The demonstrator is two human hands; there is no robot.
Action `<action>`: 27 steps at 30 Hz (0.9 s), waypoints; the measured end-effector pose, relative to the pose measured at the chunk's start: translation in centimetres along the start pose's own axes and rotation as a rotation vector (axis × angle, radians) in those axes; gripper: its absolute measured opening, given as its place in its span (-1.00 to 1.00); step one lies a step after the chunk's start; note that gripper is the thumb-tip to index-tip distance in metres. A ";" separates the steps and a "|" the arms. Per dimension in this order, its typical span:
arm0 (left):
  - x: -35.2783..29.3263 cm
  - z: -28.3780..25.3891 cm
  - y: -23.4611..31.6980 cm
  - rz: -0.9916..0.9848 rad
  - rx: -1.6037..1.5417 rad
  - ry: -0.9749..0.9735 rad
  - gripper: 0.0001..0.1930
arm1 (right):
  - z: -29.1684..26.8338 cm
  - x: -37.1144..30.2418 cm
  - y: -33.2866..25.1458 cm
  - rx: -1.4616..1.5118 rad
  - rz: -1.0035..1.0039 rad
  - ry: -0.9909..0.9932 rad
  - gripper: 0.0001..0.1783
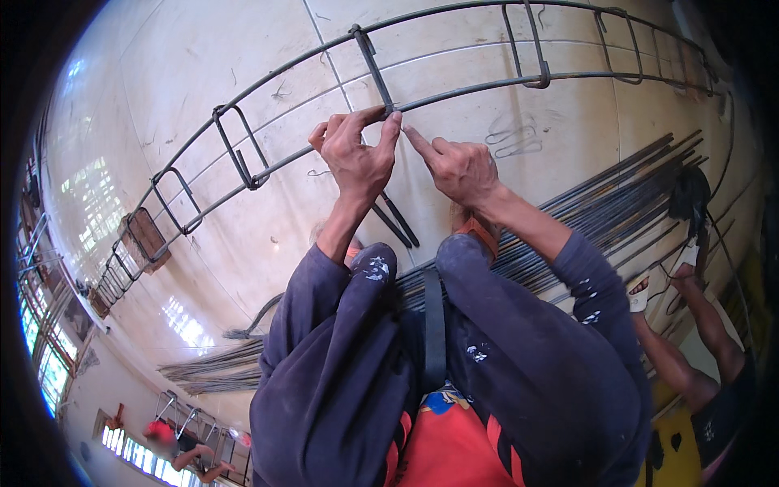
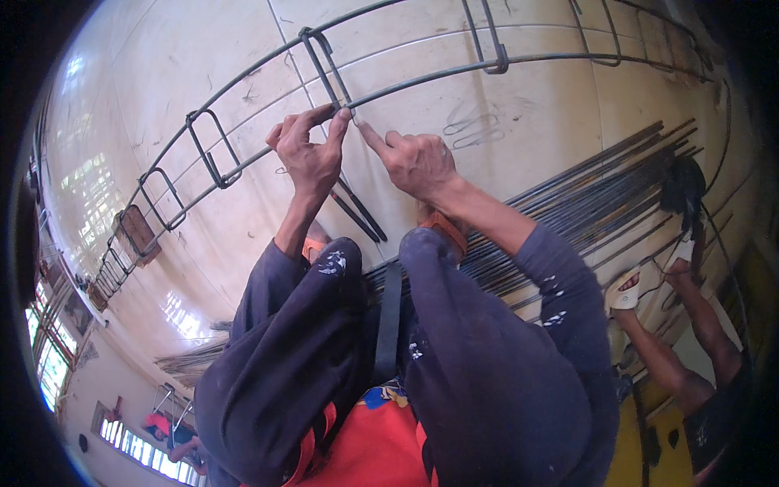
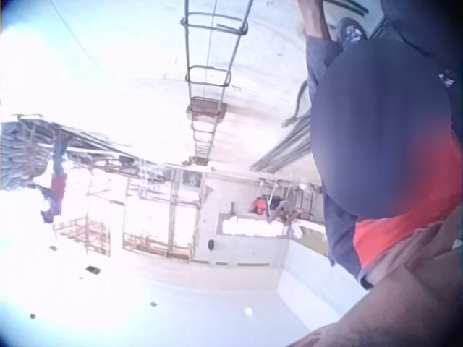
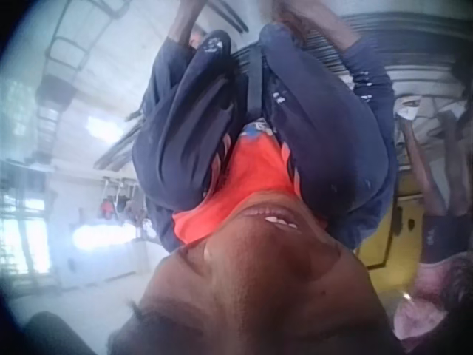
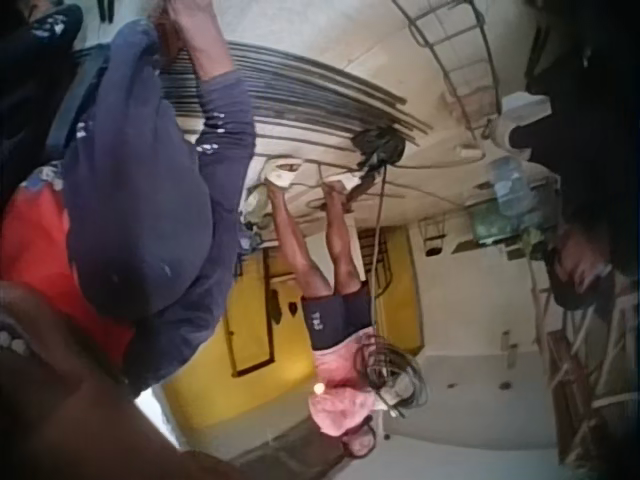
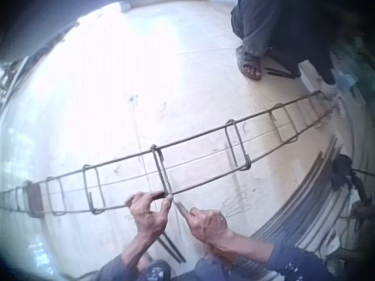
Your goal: The person sits on the floor and assembles a metal ladder-like frame by tying wire ties around the intersections of the metal rods using pliers. The person repeatedly wraps and twists the wire to secure the joints.
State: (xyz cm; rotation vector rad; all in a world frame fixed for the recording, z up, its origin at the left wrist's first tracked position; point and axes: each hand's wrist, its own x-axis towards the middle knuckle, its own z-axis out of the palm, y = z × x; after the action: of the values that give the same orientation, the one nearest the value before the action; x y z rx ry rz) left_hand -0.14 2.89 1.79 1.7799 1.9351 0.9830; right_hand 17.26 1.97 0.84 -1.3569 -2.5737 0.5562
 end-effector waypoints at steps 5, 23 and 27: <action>-0.3 0.4 -0.3 0.043 -0.036 0.059 -0.79 | -1.9 -0.5 -2.5 0.281 0.216 -0.003 -0.57; -1.3 0.7 -1.1 0.251 -0.050 0.151 -0.63 | -6.3 -0.8 -6.2 0.756 0.434 0.000 -0.66; -1.4 0.0 -1.2 0.328 -0.001 0.088 -0.56 | -7.8 -0.2 -6.7 0.800 0.467 -0.162 -0.63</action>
State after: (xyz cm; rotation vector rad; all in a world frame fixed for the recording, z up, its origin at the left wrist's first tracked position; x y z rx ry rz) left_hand -0.83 1.54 0.65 2.1316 1.7221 1.1829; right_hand 14.83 0.21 10.69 -1.5908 -1.7382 1.6009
